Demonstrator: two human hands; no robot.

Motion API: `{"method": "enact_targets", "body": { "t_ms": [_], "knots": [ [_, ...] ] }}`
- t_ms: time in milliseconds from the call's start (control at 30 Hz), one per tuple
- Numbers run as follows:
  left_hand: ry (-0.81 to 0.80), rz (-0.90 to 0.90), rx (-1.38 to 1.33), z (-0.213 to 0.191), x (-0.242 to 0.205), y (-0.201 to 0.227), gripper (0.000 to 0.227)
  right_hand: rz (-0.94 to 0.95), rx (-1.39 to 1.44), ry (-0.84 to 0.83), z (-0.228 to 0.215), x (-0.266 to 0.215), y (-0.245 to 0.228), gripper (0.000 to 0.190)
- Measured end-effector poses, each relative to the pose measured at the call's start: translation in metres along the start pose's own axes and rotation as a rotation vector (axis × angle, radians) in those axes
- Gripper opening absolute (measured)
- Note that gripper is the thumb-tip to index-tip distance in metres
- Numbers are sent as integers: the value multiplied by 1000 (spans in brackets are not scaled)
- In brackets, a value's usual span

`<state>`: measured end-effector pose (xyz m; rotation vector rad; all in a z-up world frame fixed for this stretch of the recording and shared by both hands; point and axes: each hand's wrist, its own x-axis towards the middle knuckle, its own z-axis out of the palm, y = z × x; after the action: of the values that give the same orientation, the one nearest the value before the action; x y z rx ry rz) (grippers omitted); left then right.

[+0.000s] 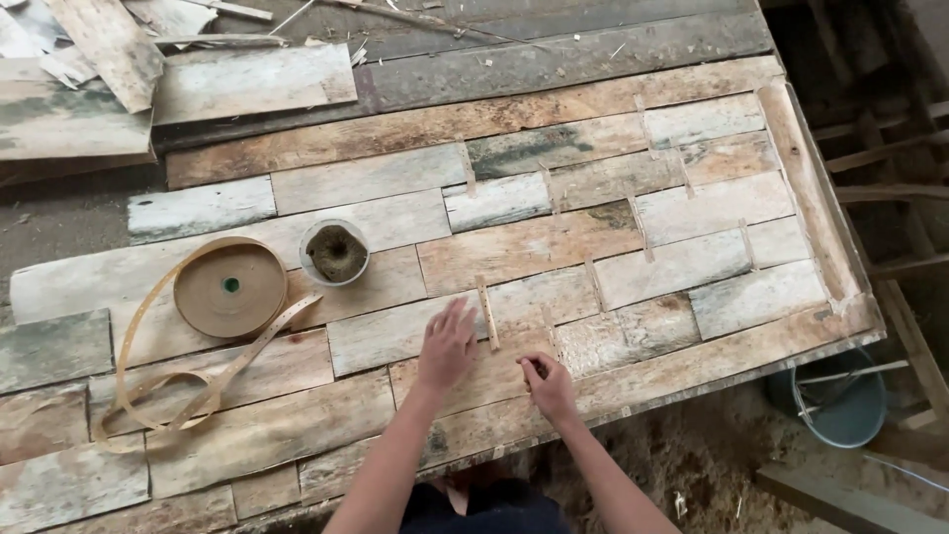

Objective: The person is applying thin wooden veneer strips to the joints of a wooden surface, measuring each piece by hand before placement.

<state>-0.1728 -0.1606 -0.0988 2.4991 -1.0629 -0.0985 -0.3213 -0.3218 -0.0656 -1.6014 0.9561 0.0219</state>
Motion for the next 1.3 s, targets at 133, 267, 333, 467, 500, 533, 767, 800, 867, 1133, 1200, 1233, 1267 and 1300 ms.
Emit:
{"method": "enact_targets", "body": {
  "t_ms": [133, 267, 333, 467, 500, 533, 767, 800, 867, 1133, 1200, 1233, 1267, 1300],
  "knots": [
    [8, 17, 37, 1, -9, 25, 58, -181, -191, 27, -3, 11, 15, 14],
    [128, 72, 115, 33, -21, 32, 54, -354, -343, 31, -2, 14, 12, 13],
    [197, 79, 186, 51, -28, 31, 56, -490, -364, 33, -2, 17, 11, 12],
    [261, 79, 225, 49, -43, 36, 58, -803, -560, -53, -3, 38, 2, 26],
    [257, 83, 251, 45, -46, 39, 56, -908, -653, -87, -5, 47, 3, 34],
    [258, 78, 251, 45, -48, 40, 56, -910, -655, -92, -6, 45, -8, 34],
    [316, 83, 278, 43, -51, 42, 61, -1202, -1128, -173, 1, 87, -20, 67],
    [317, 70, 280, 45, -50, 41, 61, -1235, -1167, -178, 2, 92, -23, 67],
    [316, 64, 280, 46, -52, 45, 60, -1226, -1213, -223, -1, 97, -17, 69],
    [316, 99, 276, 51, -54, 41, 56, -1260, -1344, -282, -4, 116, -4, 87],
    [303, 131, 246, 54, -55, 40, 53, -1262, -1326, -289, -6, 117, -6, 83],
    [303, 129, 246, 58, -55, 39, 53, -1263, -1327, -291, -7, 113, -8, 83],
    [305, 132, 248, 62, -55, 38, 54, -1304, -1326, -272, -8, 109, -11, 82],
    [307, 135, 249, 65, -55, 36, 55, -1345, -1325, -253, -9, 105, -14, 82]
  ]
}}
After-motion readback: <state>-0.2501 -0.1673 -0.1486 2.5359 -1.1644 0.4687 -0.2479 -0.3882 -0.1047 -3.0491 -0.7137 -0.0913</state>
